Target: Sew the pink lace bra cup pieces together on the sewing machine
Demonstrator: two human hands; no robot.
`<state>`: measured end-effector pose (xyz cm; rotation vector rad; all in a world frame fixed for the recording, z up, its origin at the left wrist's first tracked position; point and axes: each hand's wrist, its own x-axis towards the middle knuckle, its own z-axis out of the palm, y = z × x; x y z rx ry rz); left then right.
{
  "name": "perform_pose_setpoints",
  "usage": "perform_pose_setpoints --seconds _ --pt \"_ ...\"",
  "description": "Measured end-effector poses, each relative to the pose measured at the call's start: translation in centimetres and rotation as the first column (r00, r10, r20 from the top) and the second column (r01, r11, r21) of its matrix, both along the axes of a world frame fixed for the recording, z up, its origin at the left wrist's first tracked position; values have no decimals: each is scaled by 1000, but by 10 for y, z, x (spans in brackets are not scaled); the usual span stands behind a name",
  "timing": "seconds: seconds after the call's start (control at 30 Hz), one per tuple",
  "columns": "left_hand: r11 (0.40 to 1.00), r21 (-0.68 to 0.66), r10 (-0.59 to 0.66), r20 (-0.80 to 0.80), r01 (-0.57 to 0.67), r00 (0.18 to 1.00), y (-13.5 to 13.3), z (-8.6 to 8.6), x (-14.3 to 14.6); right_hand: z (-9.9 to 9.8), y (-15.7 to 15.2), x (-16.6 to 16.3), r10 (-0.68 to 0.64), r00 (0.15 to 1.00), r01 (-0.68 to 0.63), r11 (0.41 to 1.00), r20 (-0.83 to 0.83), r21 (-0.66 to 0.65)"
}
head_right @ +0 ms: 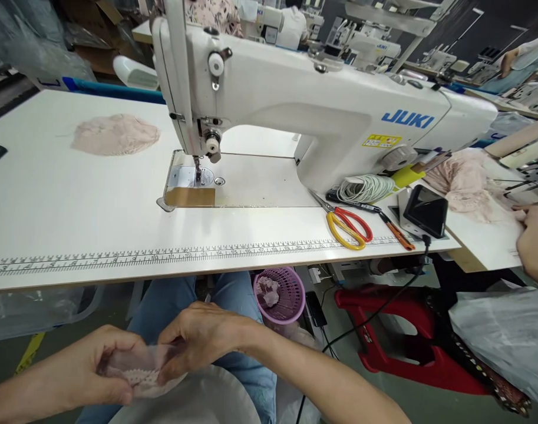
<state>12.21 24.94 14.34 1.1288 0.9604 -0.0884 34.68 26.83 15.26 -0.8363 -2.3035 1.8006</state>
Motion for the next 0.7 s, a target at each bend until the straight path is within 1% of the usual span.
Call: perform_pose_setpoints --seconds 0.07,0.1,0.17,0.23,0.3,0.33,0.37,0.4,0.47,0.5,0.53,0.57,0.6,0.63,0.67,0.7 --pt "1000 3 -17 -15 17 1000 2 4 5 2 3 0 17 1000 -17 1000 26 12" --pt "1000 4 -14 -24 14 1000 3 4 7 3 4 1 23 999 -23 1000 34 -11" --pt "1000 -19 -8 -9 8 1000 2 2 8 2 7 6 43 999 -41 993 13 -114" --pt "998 -59 10 13 -9 1000 0 -5 4 -3 9 14 54 997 -65 970 -52 -234" --pt "996 -82 28 16 -27 999 -3 -12 -1 -10 11 20 67 992 -95 951 -103 -294" --pt "996 -82 36 6 -35 999 -4 -15 -3 -12 11 23 81 990 -110 951 -112 -290" --pt "996 -73 42 -5 -42 999 -5 -16 -5 -14 11 24 91 990 -116 959 -108 -257" --pt "997 -68 37 -1 -37 999 -6 -17 -6 -15 10 25 90 992 -107 975 -92 -196" --pt "999 -48 15 42 -13 999 -4 -14 -8 -13 5 26 20 997 -21 1000 -74 -19" --pt "1000 -19 -2 61 3 998 -3 -12 -9 -11 1 26 -50 994 56 996 -96 66" --pt "999 16 -29 71 28 997 -1 -10 -10 -10 -3 26 -130 980 149 981 -151 125" --pt "996 61 -61 61 57 996 2 -7 -13 -10 -7 26 -207 951 243 959 -229 143" --pt "990 110 -94 22 91 995 4 -5 -16 -10 -11 26 -271 911 320 940 -312 117" --pt "979 156 -124 -38 129 992 6 -3 -19 -13 -15 24 -318 870 367 928 -376 63" --pt "968 188 -150 -93 166 984 8 -2 -23 -17 -18 22 -348 843 381 924 -410 -2" --pt "958 212 -168 -134 194 977 10 -1 -27 -22 -20 19 -358 835 365 929 -418 -65"
